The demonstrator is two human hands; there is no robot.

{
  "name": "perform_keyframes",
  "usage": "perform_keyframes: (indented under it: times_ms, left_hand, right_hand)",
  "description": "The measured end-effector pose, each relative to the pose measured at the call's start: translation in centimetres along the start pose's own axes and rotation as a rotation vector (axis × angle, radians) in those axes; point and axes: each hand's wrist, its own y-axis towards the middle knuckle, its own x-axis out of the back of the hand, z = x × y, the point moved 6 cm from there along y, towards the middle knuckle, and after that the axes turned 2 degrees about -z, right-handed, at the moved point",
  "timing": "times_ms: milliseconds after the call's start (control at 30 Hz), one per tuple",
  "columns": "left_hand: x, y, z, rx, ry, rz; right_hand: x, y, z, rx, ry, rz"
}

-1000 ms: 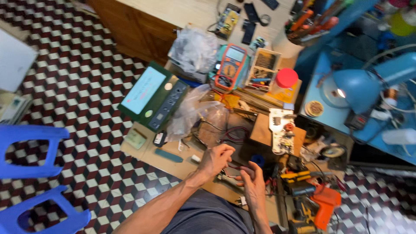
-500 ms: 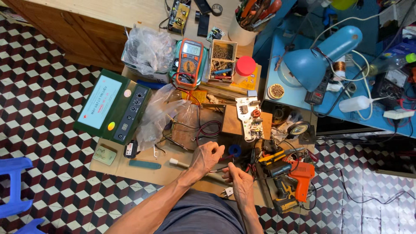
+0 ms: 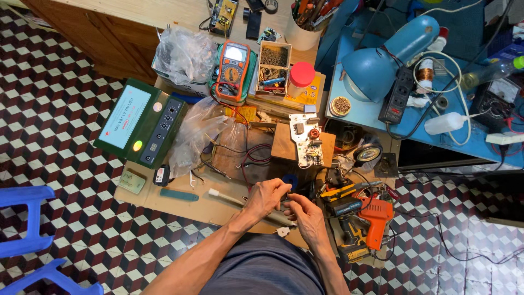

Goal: The person tests a circuit board with a multimeter, then uses a heat gun to apply heat to the board. They flip the board over multiple times and inspect it. Finally, they pick up a standing fan and place it on the workbench.

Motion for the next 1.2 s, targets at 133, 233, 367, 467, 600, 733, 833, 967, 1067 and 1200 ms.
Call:
perform_keyframes:
  times_ms: [133,233,367,467,600,733,833,967,1067,1200]
  left_hand:
    - [0.2,-1.4,1.0,0.081,0.132,-0.082]
    - [0.8,-2.5,2.0,0.015,0.174,-0.176]
    - [1.4,-3.4,2.8,-0.035,0.254,-0.344]
    - [1.3,-4.3,3.0,-0.076,0.230,-0.388]
    - [0.8,-6.5,3.9,-0.022,0.112,-0.385]
    - [1.2,-8.7,5.3,0.068,0.096,-0.419]
    - [2.4,-8.6,5.8,0.111,0.098,-0.384]
    - [3.9,-6.4,5.4,0.084,0.100,-0.320]
    - [5.1,-4.3,5.2,0.145,0.140,-0.228]
    - [6.2,-0.4,3.4,-0.013,0.060,-0.187]
  right_hand:
    - [0.5,1.0,0.3,-0.010,0.035,0.069]
    - [-0.1,1.4,0.6,0.007,0.045,0.125]
    - [-0.3,1.0,2.2,0.106,-0.031,0.038]
    - [1.5,0.8,5.1,0.276,-0.136,-0.193]
    - [3.6,3.0,10.1,0.510,-0.264,-0.399]
    - [3.6,7.3,13.2,0.664,-0.548,-0.522]
    - [3.5,10.0,12.5,0.533,-0.694,-0.560]
    - [3.9,10.8,11.9,0.553,-0.647,-0.581]
    - [3.9,10.5,12.0,0.529,-0.582,-0.565]
    - [4.1,10.5,12.9,0.411,-0.554,-0.560]
